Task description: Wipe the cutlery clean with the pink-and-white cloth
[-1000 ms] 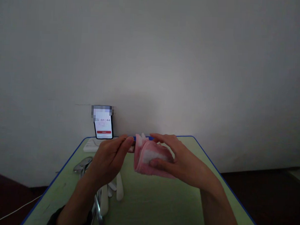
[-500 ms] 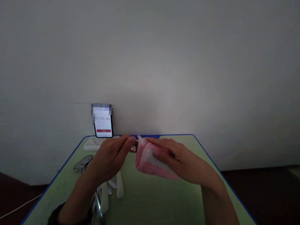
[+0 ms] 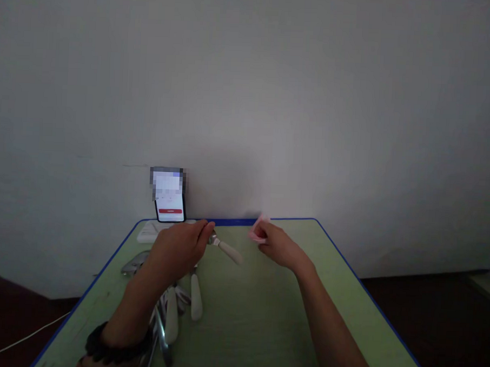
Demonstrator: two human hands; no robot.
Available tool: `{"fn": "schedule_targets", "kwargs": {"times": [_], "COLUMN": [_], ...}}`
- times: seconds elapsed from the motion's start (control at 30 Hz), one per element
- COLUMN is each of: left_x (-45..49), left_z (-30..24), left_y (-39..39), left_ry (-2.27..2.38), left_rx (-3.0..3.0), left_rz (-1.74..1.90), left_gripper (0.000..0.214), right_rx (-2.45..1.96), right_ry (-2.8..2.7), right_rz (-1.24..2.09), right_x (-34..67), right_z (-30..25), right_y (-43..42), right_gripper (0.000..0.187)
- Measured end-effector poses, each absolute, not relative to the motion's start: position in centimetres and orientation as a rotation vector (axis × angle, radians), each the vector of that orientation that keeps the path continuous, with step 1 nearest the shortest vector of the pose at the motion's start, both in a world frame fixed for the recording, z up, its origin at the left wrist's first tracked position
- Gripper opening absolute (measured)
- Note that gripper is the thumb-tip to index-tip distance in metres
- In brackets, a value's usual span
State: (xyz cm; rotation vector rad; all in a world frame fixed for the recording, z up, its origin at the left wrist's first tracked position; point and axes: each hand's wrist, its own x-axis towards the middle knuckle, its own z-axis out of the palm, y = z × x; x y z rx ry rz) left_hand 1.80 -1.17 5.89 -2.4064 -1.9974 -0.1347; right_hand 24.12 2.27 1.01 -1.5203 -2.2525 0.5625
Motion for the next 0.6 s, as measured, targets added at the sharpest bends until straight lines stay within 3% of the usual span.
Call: {"fn": "schedule_targets", "kwargs": {"times": [0.2,0.47,0.6], "left_x": [1.8,1.5,1.6], "left_z": [5.9,5.8,6.0], "left_y": [-1.2,-1.2,-1.4], "left_ry": [-2.008,-1.985,-1.988], "left_rx": [-2.382,-2.423,-2.424], "left_rz": [-0.103,-0.166,-0.160], "left_gripper": [0.044,0.045,0.044], "right_rx": [-1.892,-1.878,-1.905], "right_ry": [-2.559,-2.635,-2.557], "right_rz": [0.776,0.613,0.546], "right_x": [24.2,25.1,25.5], "right_z": [1.0,1.2,-0.3], "right_y": [1.2,2.0,3.0], "right_gripper": [0.037,0.020,0.023]}}
